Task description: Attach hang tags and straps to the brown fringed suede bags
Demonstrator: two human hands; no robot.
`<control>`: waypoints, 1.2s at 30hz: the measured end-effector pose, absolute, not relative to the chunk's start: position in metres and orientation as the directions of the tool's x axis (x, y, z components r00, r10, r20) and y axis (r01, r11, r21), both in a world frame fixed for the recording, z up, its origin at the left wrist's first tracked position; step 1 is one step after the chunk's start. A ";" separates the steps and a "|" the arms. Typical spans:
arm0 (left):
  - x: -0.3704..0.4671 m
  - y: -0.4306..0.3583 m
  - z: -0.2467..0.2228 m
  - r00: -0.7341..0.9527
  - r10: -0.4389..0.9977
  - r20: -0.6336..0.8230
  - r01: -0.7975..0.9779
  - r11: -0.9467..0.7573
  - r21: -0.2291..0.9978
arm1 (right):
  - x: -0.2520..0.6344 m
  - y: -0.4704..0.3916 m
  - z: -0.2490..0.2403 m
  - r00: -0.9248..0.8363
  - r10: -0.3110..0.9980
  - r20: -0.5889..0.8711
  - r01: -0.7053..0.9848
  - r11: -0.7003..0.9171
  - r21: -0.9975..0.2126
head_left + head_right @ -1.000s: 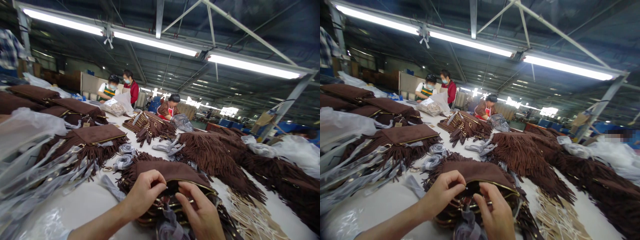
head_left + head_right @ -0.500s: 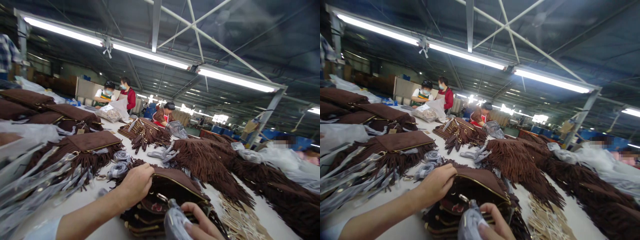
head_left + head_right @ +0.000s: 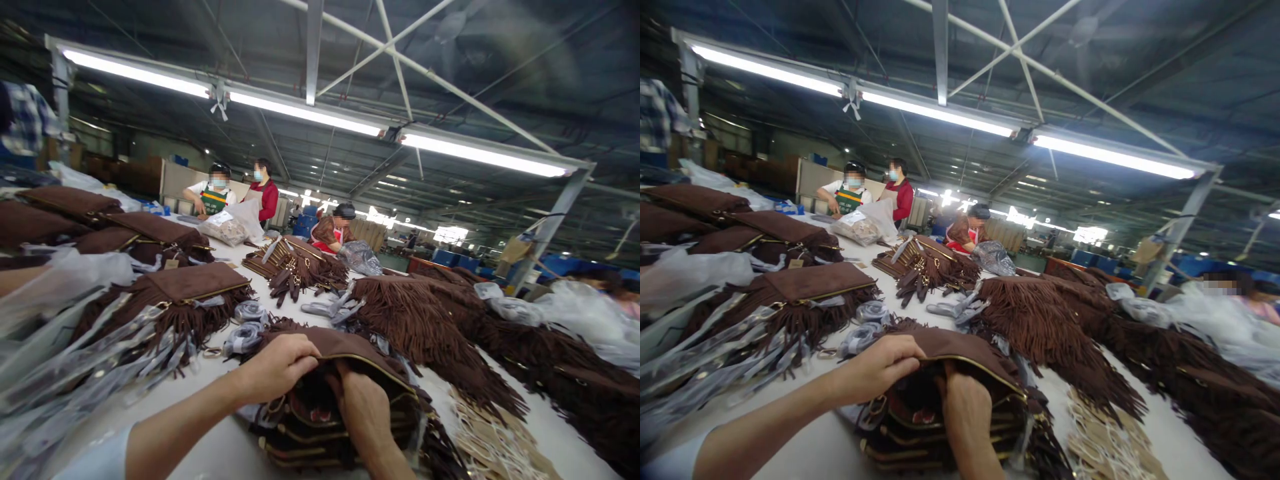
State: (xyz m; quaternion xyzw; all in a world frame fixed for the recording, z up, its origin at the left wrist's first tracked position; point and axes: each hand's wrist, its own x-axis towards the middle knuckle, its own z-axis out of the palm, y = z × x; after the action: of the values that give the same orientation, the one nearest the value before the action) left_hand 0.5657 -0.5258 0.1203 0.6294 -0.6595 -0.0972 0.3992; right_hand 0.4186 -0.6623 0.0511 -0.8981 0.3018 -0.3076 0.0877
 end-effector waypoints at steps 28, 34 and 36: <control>0.500 -0.522 0.117 -0.139 -0.914 0.382 -0.958 0.221 0.181 | 0.290 -0.727 0.050 0.509 -0.765 0.396 -0.591 -0.644 -0.486; 0.479 -0.604 0.081 -0.264 -0.908 0.324 -0.964 0.242 -0.106 | 0.285 -0.731 0.073 0.504 -0.789 0.352 -0.552 -0.607 -0.571; 0.485 -0.610 0.068 -0.284 -0.912 0.297 -0.959 0.261 -0.113 | 0.277 -0.725 0.084 0.508 -0.808 0.297 -0.507 -0.560 -0.656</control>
State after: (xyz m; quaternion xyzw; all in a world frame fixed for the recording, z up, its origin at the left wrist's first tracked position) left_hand 0.4847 -0.6103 0.0682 0.5923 -0.7894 0.1362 0.0859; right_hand 0.2769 -0.7254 0.0841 -0.8310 0.3955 -0.2990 0.2522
